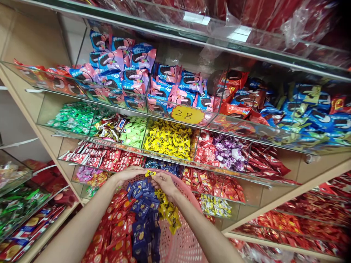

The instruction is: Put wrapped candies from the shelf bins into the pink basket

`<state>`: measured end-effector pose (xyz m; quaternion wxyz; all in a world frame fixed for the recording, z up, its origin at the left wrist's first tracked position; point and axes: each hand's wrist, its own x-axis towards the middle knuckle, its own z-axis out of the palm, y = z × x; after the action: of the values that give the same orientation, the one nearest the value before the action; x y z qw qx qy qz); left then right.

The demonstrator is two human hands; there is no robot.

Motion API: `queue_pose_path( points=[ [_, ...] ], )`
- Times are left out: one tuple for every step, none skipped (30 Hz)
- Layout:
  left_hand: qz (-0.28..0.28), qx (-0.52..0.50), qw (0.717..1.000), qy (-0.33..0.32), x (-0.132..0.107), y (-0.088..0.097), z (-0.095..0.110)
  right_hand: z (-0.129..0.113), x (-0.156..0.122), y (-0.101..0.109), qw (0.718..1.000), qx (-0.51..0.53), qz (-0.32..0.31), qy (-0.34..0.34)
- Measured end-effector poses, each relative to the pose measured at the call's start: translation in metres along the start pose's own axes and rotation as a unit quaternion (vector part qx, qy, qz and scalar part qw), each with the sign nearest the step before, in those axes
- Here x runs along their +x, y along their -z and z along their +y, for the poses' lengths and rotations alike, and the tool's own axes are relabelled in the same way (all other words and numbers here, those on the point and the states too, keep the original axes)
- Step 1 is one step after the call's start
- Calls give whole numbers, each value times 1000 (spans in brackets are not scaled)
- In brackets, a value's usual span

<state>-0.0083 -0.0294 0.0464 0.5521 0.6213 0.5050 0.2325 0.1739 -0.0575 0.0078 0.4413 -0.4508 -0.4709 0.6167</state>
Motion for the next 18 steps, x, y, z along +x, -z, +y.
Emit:
queue_pose_path(
  points=[
    [-6, 5, 1000, -3, 0, 0, 0, 0, 0, 0, 1000, 3, 2, 1],
    [-14, 11, 1000, -10, 0, 0, -1, -1, 0, 0, 1000, 4, 4, 2],
    [-21, 17, 999, -17, 1, 1, -2, -1, 0, 0, 1000, 4, 4, 3],
    [-27, 21, 999, -24, 2, 1, -2, -1, 0, 0, 1000, 3, 4, 4],
    [-30, 23, 999, -29, 2, 1, -3, -1, 0, 0, 1000, 0, 4, 4],
    [-32, 25, 999, -33, 3, 1, -4, 0, 1, 0, 1000, -3, 4, 3],
    [-32, 26, 998, -36, 3, 0, -4, 0, 1, 0, 1000, -6, 5, 3],
    [-32, 27, 998, -37, 4, 0, -4, 1, 1, 0, 1000, -11, 5, 3],
    [-32, 29, 998, -38, 4, 0, -4, 1, 1, 1, 1000, -18, 6, 4],
    [-32, 31, 998, -37, 4, 0, -4, 1, 2, 1, 1000, -26, 6, 6],
    [-32, 31, 998, -37, 4, 0, -3, 1, 2, 2, 999, -35, 6, 8],
    [-32, 31, 998, -36, 4, 0, -4, 1, 3, 2, 999, -44, 6, 11],
    [-32, 31, 998, -36, 4, 0, -4, 1, 3, 3, 999, -52, 5, 12],
    [-31, 30, 998, -36, 5, 0, -4, 1, 3, 4, 998, -59, 3, 14],
    [-31, 31, 998, -37, 5, 0, -5, 1, 4, 5, 998, -65, 0, 16],
    [-30, 32, 998, -37, 6, 0, -6, 1, 5, 6, 997, -71, -3, 21],
    [-28, 34, 998, -36, 6, 0, -7, 0, 6, 7, 996, -81, -7, 28],
    [-27, 36, 998, -35, 7, 0, -8, 0, 7, 8, 995, -94, -11, 39]
  ],
)
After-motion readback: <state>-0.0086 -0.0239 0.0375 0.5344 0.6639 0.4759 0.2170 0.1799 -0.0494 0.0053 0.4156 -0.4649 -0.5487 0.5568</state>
